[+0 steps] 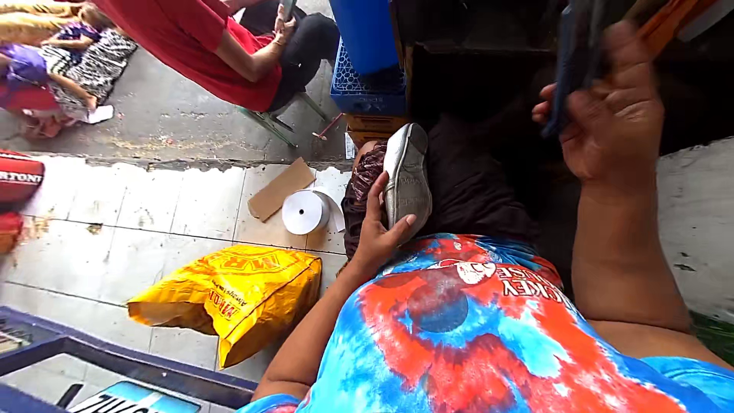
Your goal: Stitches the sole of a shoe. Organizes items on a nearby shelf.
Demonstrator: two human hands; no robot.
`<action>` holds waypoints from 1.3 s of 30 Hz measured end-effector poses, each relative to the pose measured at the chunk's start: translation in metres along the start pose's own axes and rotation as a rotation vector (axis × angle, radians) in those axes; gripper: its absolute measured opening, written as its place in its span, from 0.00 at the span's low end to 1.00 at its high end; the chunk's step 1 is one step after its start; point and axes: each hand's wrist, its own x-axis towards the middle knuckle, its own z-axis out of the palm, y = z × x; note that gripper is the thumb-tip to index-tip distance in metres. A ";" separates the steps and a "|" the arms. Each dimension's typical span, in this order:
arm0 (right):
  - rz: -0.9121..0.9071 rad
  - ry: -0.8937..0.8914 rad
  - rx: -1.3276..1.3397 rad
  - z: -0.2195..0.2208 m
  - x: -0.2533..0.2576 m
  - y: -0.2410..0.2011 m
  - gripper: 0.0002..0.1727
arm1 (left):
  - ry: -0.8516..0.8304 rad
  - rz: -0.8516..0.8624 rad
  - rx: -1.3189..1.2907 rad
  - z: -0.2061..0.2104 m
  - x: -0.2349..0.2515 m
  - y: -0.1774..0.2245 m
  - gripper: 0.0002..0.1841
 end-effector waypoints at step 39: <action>0.451 -0.844 -0.325 0.086 -0.014 0.049 0.04 | -0.174 0.314 0.837 -0.015 0.033 0.028 0.14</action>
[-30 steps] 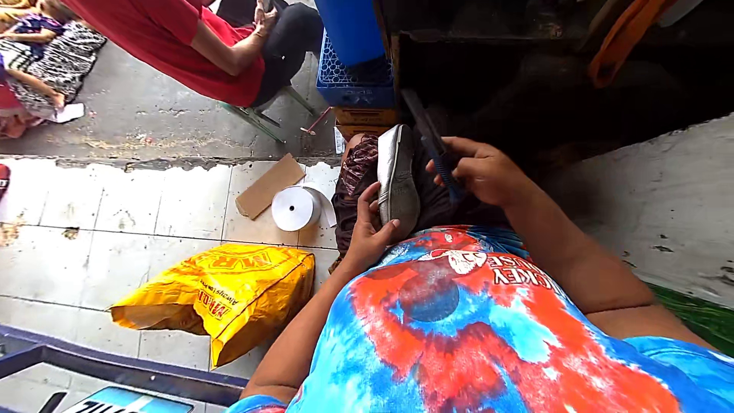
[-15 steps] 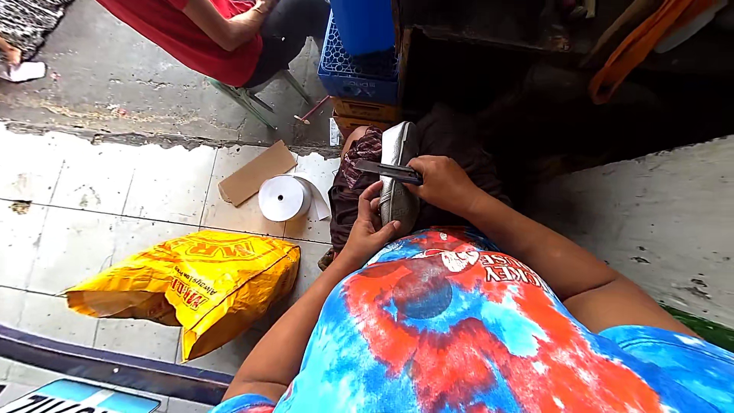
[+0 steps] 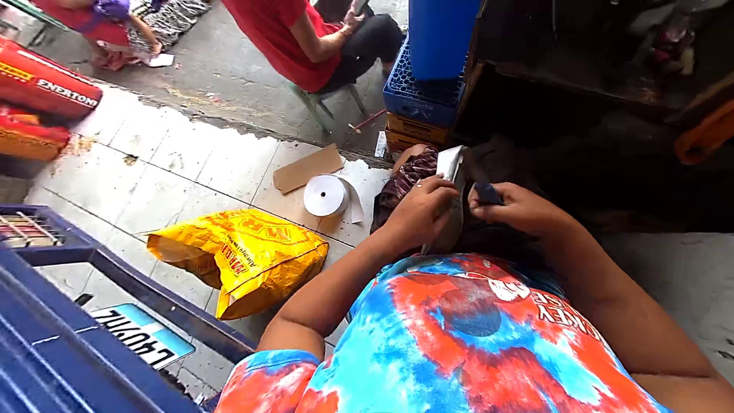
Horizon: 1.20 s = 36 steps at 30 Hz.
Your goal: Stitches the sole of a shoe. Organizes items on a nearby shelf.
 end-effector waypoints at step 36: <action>0.242 0.362 -0.260 0.049 -0.060 -0.001 0.21 | 0.017 -0.133 -0.251 -0.028 0.034 -0.032 0.11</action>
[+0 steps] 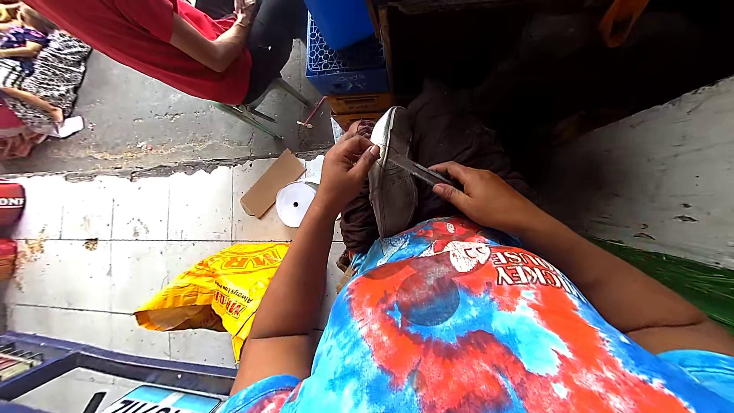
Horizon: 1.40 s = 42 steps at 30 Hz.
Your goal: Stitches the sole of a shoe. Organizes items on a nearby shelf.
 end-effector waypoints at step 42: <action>-0.488 -0.167 0.023 -0.004 -0.009 0.030 0.20 | -0.536 -0.047 0.644 0.004 0.070 0.055 0.15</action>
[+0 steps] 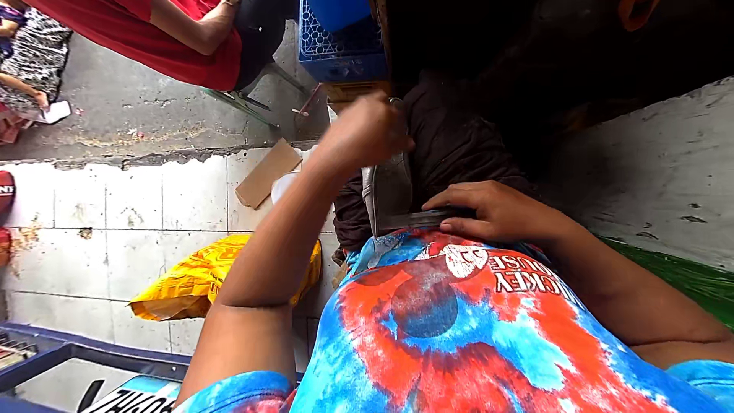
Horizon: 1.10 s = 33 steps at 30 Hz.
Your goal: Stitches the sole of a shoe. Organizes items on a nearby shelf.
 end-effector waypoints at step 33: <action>0.287 -0.007 -0.008 0.024 0.043 -0.003 0.22 | -0.027 -0.106 -0.457 -0.001 0.028 -0.020 0.11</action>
